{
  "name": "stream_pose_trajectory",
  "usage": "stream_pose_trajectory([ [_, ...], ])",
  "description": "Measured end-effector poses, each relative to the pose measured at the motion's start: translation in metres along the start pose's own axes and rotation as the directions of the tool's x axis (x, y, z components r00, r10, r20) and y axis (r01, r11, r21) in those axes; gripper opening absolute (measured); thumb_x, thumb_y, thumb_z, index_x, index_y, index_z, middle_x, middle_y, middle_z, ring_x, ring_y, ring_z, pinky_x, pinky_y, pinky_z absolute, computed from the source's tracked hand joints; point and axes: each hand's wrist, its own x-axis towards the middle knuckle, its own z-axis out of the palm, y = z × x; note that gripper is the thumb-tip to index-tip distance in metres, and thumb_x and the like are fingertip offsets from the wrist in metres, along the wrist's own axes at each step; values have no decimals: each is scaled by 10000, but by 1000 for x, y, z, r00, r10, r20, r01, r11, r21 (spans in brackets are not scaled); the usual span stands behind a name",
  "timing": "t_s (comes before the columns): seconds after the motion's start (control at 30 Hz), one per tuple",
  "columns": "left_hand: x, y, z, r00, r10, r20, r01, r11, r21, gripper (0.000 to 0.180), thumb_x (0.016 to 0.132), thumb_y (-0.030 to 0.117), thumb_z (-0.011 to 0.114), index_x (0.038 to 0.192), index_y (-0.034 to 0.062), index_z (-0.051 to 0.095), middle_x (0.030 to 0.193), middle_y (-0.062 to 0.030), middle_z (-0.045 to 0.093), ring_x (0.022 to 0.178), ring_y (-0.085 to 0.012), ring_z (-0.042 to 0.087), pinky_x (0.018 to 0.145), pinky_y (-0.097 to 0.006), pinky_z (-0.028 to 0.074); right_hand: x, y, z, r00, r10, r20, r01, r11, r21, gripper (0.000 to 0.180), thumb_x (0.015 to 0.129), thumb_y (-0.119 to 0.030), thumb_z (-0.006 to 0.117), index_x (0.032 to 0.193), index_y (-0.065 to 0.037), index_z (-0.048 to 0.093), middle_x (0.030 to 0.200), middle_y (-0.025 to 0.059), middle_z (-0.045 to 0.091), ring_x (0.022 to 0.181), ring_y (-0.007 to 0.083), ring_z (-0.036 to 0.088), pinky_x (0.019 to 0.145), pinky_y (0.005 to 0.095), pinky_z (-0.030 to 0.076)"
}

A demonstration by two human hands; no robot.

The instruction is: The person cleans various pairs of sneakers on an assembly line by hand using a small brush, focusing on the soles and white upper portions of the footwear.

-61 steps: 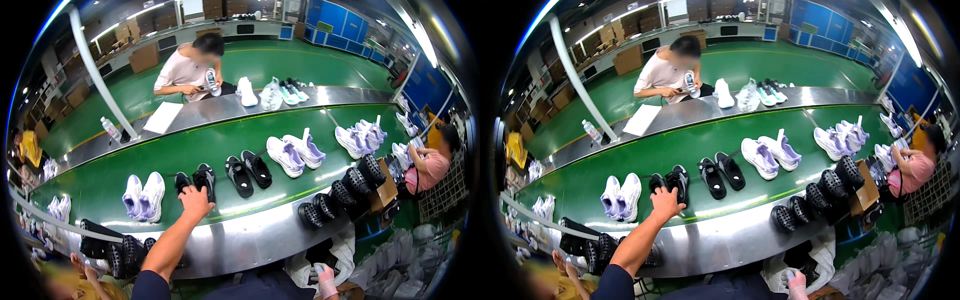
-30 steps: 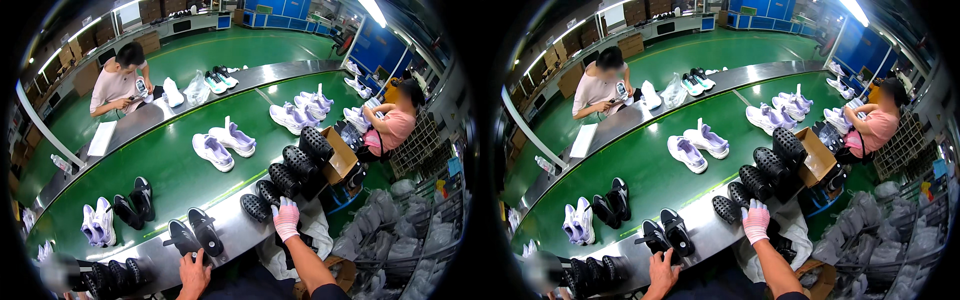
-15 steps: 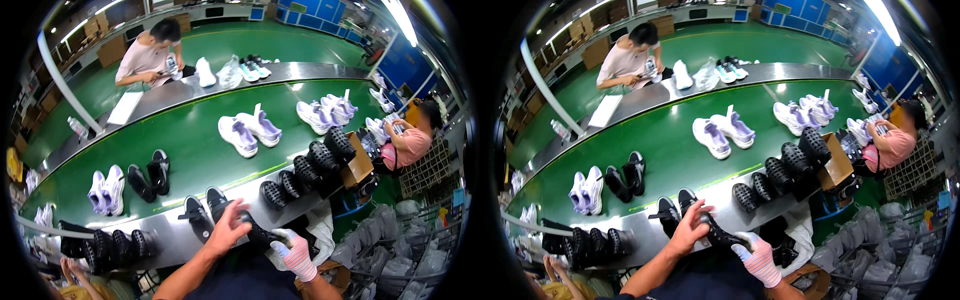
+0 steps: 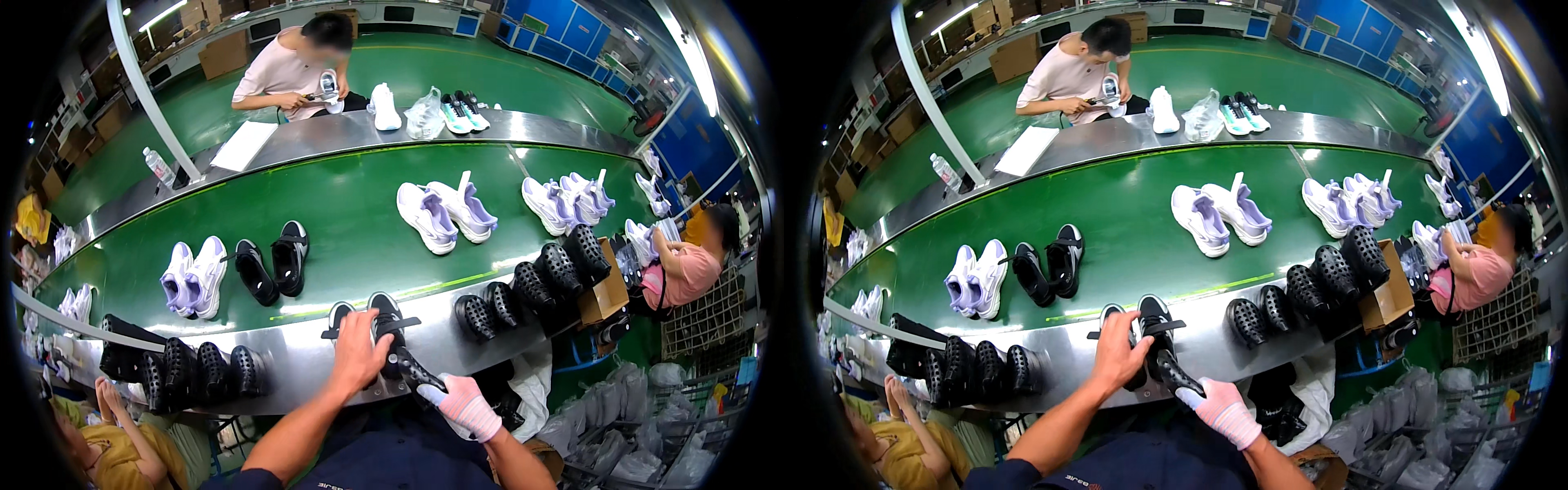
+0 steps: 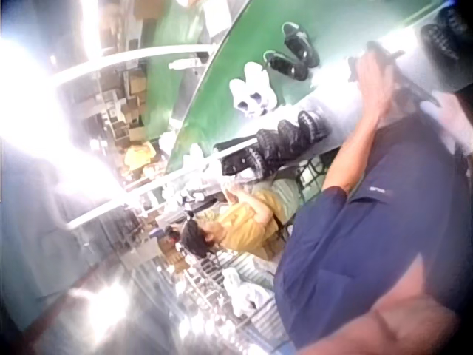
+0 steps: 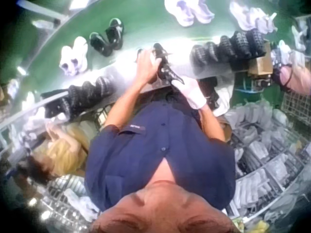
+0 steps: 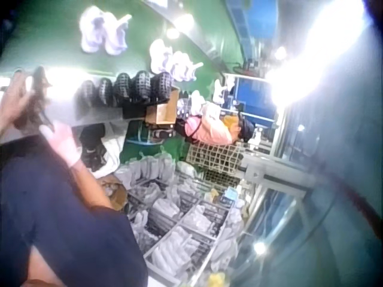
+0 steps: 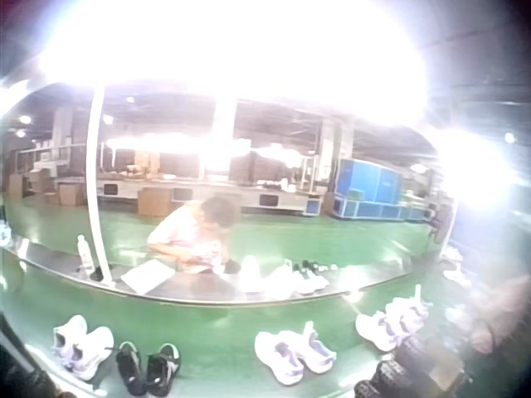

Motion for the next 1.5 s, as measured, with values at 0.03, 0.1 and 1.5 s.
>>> stream_pose_trajectory([
  [0.03, 9, -7, 2, 994, 46, 96, -55, 994, 97, 566, 759, 224, 783, 1221, -16, 563, 1095, -208, 590, 998, -382, 548, 883, -438, 472, 11, 1, 1, 1000, -3, 3, 3, 1000, -5, 519, 869, -515, 675, 897, 3, 679, 864, 261, 675, 900, 430, 653, 771, 456, 516],
  [0.1, 24, -10, 13, 946, 88, 312, -162, 962, 221, 413, 746, 192, 744, 1077, -31, 636, 1028, -220, 623, 1017, -399, 565, 898, -439, 478, 33, 2, 3, 991, -36, 132, 66, 970, -234, 550, 868, -544, 641, 930, -1, 699, 900, 269, 681, 929, 420, 659, 813, 471, 522],
  [1.5, -108, -53, 17, 826, -563, 28, 563, 827, 6, 507, 874, 263, 683, 1260, -47, 577, 1084, -273, 618, 982, -461, 604, 901, -499, 490, 126, 24, 64, 991, -118, -62, 88, 929, -359, 473, 790, -433, 744, 973, 2, 708, 941, 258, 698, 925, 407, 680, 816, 463, 540],
])
